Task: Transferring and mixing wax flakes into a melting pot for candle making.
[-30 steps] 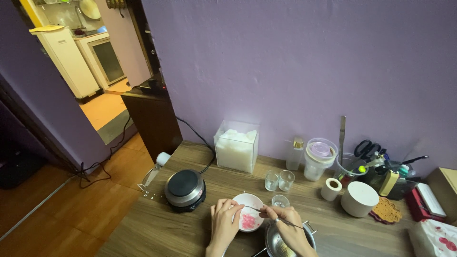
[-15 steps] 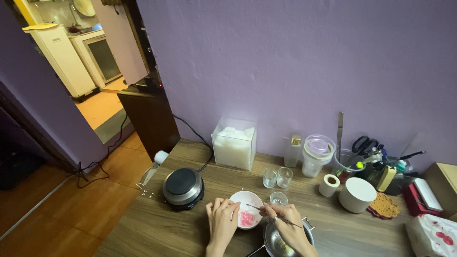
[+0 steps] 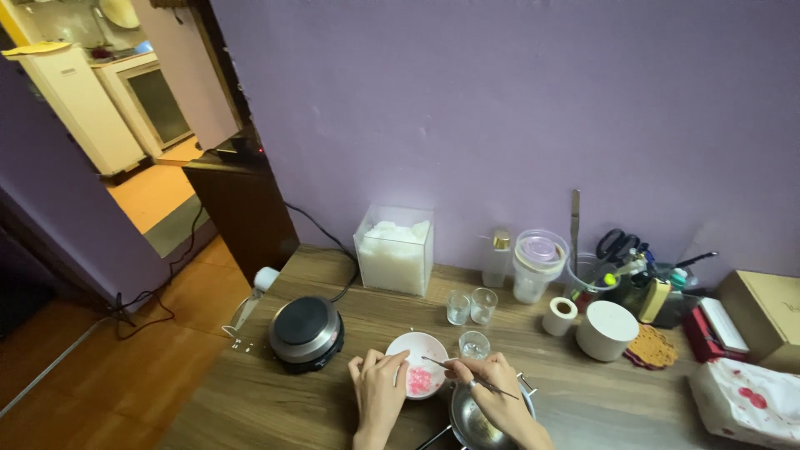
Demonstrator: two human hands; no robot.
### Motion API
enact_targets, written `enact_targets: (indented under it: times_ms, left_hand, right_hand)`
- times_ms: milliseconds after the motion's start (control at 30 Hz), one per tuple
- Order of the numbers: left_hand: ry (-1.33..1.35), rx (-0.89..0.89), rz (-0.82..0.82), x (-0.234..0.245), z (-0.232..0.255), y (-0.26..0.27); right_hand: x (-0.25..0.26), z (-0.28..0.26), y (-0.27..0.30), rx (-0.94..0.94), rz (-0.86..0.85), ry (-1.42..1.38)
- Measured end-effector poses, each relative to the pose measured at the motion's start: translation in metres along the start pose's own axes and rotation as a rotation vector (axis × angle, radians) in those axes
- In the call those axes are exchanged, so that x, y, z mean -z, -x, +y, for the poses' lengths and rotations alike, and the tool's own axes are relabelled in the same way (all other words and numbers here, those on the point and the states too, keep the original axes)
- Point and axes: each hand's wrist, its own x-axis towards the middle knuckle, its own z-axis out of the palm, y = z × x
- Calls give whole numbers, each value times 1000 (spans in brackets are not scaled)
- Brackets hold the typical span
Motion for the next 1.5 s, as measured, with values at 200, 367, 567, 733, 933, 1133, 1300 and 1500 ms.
enact_targets:
  times_ms: [200,367,567,733,933,1133,1300,1500]
  left_hand:
    - [30,-12,-11,-2,2,1]
    - [11,-25,-23,-8,-1,1]
    - [4,-59,-40,0,2,0]
    - [-3,-74,23,-9,-1,2]
    - [-37,-140,104,-21,-2,4]
    - [7,-115,80,-19,5,6]
    - [-3,-144,116,-18,9,5]
    - [-63,-88,19,-16,16,7]
  right_hand:
    - [8,-10,6,58,8,-51]
    - [-10,10,0,202,24,-33]
    - [-13,2,-3,272,5,-20]
    - [-15,13,-2,157,55,-30]
    - [0,39,9,245,95,-7]
    - [38,68,42,-85,282,18]
    - [30,108,60,-209,-51,177]
    - [4,120,44,578,334,335]
